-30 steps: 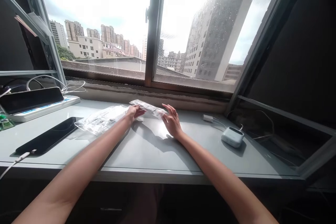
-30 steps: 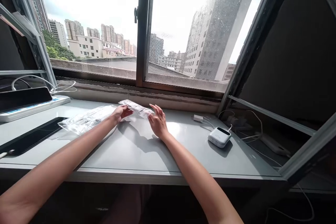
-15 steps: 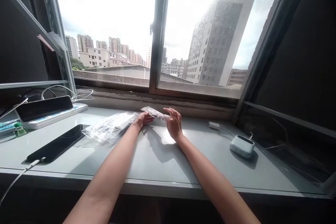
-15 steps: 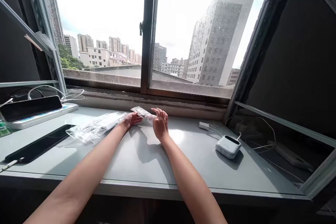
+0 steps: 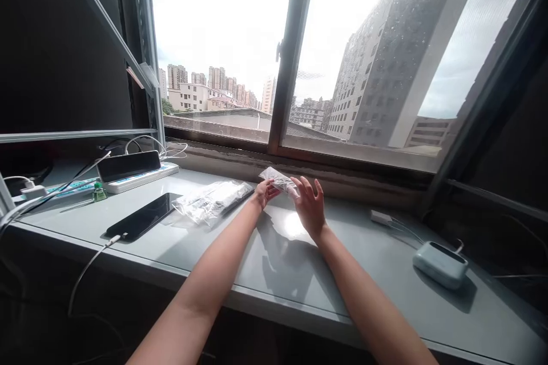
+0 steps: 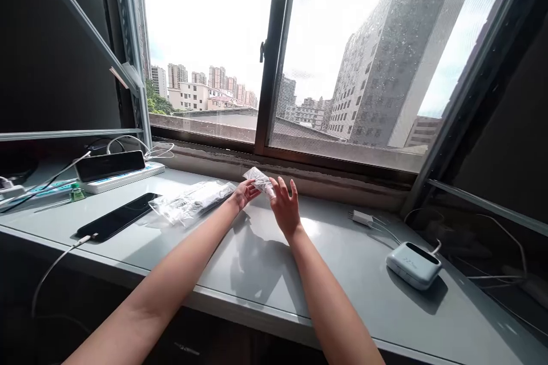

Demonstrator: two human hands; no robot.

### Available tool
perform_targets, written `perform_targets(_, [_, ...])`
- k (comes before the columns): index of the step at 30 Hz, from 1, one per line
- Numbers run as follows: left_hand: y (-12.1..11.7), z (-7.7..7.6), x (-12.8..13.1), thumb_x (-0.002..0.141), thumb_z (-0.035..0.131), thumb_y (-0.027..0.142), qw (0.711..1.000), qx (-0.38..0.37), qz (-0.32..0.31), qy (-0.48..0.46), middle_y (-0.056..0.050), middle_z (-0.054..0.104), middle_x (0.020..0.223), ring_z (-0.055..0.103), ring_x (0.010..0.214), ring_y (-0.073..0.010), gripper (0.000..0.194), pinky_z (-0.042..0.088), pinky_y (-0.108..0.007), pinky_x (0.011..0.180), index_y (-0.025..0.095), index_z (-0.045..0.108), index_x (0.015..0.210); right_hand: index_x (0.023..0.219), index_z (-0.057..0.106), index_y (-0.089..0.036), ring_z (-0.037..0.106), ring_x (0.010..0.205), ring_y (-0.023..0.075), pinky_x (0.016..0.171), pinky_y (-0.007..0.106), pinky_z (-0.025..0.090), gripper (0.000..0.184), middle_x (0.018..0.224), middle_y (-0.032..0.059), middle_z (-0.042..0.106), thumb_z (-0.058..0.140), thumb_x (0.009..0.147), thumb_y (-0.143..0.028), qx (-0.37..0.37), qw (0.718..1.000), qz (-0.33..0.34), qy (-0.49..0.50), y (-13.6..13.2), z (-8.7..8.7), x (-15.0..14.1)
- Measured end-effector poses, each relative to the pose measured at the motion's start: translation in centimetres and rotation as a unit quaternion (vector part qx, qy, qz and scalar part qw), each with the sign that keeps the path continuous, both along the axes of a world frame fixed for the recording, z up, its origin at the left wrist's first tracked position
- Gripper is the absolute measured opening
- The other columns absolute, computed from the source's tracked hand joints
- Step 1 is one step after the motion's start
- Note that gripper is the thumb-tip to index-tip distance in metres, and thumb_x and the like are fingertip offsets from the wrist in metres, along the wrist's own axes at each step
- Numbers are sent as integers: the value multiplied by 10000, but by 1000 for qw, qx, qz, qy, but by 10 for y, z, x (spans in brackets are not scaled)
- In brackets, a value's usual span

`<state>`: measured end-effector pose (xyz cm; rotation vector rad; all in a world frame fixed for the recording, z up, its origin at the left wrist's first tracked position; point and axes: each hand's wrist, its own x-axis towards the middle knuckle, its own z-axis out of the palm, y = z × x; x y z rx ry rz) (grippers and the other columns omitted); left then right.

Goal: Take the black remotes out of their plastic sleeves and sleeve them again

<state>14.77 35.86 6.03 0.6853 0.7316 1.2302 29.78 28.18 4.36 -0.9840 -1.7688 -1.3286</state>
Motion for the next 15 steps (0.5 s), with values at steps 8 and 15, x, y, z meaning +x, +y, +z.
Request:
perform_targets(8, [1,1,0,937,544,179,1000,-1,12,3,-35,644,599,607,507,-123,149,538,-235,612,97,641,861,1024,705,-216,570,1119,209,1159,413,191,199,1182,29,687,563,955,-94,32,999,14,-37,1,3,13])
perform_targets(15, [4,-2,-6,950,530,178,999,-15,34,0,-36,635,597,604,500,-119,163,539,-223,582,92,645,874,1002,707,-232,547,1127,196,1161,394,189,184,1164,18,694,575,939,-120,38,993,38,-106,5,-1,16])
